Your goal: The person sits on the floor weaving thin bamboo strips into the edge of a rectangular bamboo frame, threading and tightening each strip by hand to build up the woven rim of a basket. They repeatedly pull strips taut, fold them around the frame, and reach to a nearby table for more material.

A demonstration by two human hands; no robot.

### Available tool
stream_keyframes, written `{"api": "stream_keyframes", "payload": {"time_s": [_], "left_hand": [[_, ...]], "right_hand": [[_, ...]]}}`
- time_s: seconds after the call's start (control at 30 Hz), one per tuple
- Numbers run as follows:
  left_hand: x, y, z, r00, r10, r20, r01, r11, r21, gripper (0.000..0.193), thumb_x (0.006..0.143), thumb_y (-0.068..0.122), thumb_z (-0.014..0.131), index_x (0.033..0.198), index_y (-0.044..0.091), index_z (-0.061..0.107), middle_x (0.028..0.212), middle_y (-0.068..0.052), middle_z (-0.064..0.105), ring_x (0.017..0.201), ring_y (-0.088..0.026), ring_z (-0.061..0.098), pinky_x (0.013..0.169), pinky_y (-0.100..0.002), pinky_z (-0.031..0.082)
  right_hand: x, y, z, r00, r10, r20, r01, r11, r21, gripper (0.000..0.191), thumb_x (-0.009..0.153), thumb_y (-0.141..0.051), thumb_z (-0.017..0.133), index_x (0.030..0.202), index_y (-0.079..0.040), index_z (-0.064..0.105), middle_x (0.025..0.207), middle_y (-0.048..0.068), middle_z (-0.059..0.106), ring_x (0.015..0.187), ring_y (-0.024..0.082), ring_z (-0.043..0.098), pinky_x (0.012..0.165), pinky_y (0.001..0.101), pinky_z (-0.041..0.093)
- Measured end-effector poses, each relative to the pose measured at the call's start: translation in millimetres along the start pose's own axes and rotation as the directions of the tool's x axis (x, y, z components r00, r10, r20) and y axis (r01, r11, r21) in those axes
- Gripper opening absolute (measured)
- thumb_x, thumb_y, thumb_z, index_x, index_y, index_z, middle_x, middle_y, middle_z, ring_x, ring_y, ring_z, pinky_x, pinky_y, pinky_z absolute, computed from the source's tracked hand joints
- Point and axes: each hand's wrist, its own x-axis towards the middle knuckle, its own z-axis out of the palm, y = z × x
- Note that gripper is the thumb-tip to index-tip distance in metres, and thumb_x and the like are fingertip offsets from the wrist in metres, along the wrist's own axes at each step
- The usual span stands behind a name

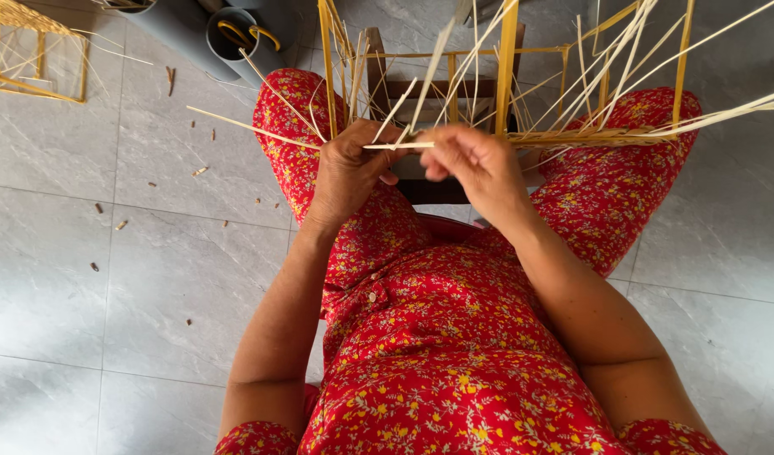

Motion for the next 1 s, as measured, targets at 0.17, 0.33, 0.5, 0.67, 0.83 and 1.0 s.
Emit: {"api": "stream_keyframes", "payload": {"time_s": [0.17,0.33,0.5,0.67,0.83,1.0], "left_hand": [[3.4,8.2,0.4,0.995,-0.103,0.011,0.103,0.994,-0.024,0.016,0.097,0.009,0.072,0.111,0.002,0.073,0.096,-0.003,0.076,0.075,-0.009,0.074,0.058,-0.023,0.064],[8.6,15.1,-0.9,0.958,-0.288,0.010,0.288,0.957,-0.031,0.018,0.094,0.010,0.071,0.108,0.000,0.073,0.092,-0.007,0.079,0.063,-0.014,0.077,0.052,-0.024,0.060],[9.1,16.3,2.5,0.970,-0.242,0.010,0.242,0.970,0.001,0.020,0.094,0.011,0.070,0.110,-0.001,0.073,0.090,-0.010,0.080,0.064,-0.015,0.076,0.053,-0.023,0.060],[11.8,15.3,9.3,0.957,-0.279,-0.084,0.274,0.959,-0.069,0.020,0.093,0.012,0.070,0.106,-0.002,0.072,0.088,-0.009,0.079,0.062,-0.015,0.076,0.051,-0.025,0.061],[11.4,15.2,10.6,0.956,-0.276,-0.100,0.281,0.959,0.042,0.022,0.097,0.019,0.071,0.101,-0.002,0.076,0.082,-0.010,0.079,0.061,-0.015,0.077,0.050,-0.024,0.059],[10.7,24.5,6.6,0.965,-0.259,-0.041,0.257,0.965,-0.058,0.023,0.096,0.017,0.073,0.107,-0.003,0.075,0.086,-0.009,0.079,0.061,-0.015,0.074,0.051,-0.026,0.058]], "right_hand": [[14.8,-1.4,5.4,0.958,-0.282,-0.040,0.270,0.943,-0.195,0.014,0.107,0.000,0.066,0.120,-0.002,0.063,0.111,0.008,0.062,0.101,0.014,0.069,0.090,0.0274,0.065],[10.2,-0.2,3.9,0.985,-0.140,-0.106,0.121,0.979,-0.167,0.008,0.110,0.003,0.061,0.116,-0.002,0.060,0.111,0.005,0.070,0.092,0.010,0.073,0.080,0.0223,0.061],[15.5,3.3,5.2,0.983,-0.137,-0.124,0.111,0.974,-0.198,0.026,0.101,0.002,0.066,0.126,-0.001,0.058,0.110,0.006,0.063,0.085,0.010,0.068,0.072,0.0222,0.061],[18.3,2.4,13.6,0.976,-0.172,-0.134,0.163,0.984,-0.077,0.010,0.110,0.001,0.063,0.117,-0.005,0.065,0.110,0.003,0.071,0.090,0.012,0.076,0.079,0.0257,0.069],[19.5,-9.6,2.0,0.887,-0.442,0.134,0.429,0.679,-0.596,0.019,0.097,0.004,0.077,0.112,-0.002,0.066,0.115,0.008,0.064,0.099,0.020,0.070,0.088,0.0272,0.063],[45.4,-11.7,-12.9,0.843,-0.470,0.260,0.452,0.360,-0.816,0.030,0.094,0.005,0.075,0.123,-0.004,0.070,0.124,0.009,0.059,0.110,0.023,0.067,0.097,0.0293,0.061]]}}
